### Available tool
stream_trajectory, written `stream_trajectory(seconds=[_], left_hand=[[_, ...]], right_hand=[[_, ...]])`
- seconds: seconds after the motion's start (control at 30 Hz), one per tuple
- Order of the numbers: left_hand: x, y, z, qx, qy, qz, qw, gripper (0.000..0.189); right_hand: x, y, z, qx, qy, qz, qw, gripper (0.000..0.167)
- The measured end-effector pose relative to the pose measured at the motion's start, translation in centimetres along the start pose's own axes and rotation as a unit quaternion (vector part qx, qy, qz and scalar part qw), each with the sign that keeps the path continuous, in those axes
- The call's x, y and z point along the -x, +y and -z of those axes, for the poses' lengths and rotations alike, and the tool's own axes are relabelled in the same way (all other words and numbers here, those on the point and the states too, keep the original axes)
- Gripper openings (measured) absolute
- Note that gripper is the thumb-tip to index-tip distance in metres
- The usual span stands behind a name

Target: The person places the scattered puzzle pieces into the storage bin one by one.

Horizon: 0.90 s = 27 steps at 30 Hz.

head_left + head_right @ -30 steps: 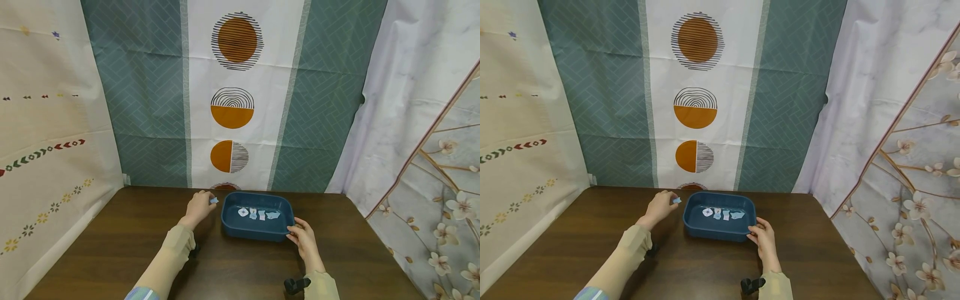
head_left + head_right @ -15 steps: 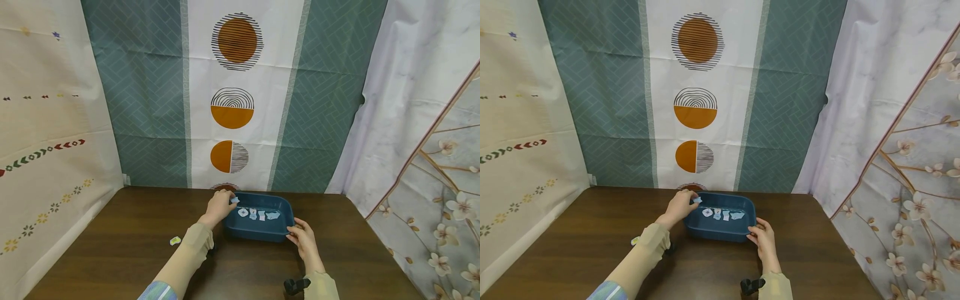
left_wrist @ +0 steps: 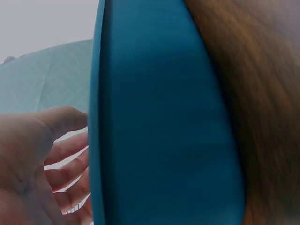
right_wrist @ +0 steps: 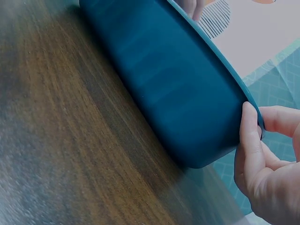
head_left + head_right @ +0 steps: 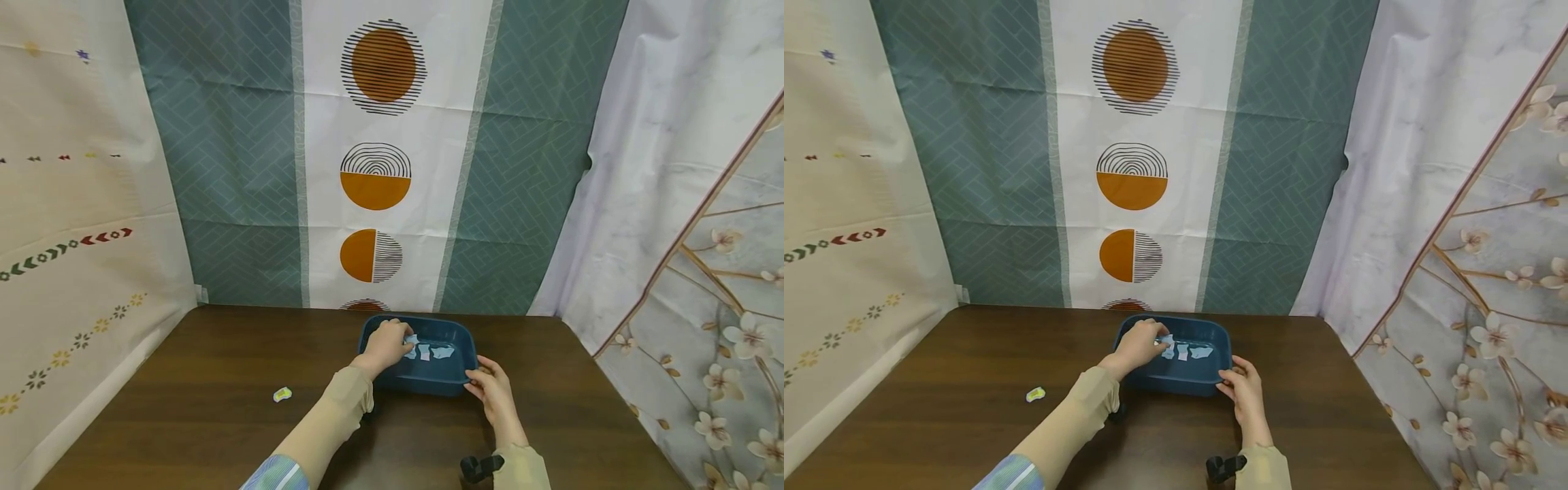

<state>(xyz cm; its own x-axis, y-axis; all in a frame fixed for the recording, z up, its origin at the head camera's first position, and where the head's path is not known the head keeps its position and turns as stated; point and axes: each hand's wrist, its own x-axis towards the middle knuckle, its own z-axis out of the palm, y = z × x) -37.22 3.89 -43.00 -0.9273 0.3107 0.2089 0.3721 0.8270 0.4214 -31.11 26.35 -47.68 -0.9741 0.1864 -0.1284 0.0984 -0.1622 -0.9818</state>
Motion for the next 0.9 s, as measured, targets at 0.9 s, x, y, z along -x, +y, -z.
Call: stream_trajectory(seconds=[0.9], left_hand=[[-1.9,4.0,-4.1,-0.064,-0.149,-0.083,0.9832,0.028]], right_hand=[[-0.1,0.2,-0.3,-0.005,0.006,0.004,1.0000,0.054]])
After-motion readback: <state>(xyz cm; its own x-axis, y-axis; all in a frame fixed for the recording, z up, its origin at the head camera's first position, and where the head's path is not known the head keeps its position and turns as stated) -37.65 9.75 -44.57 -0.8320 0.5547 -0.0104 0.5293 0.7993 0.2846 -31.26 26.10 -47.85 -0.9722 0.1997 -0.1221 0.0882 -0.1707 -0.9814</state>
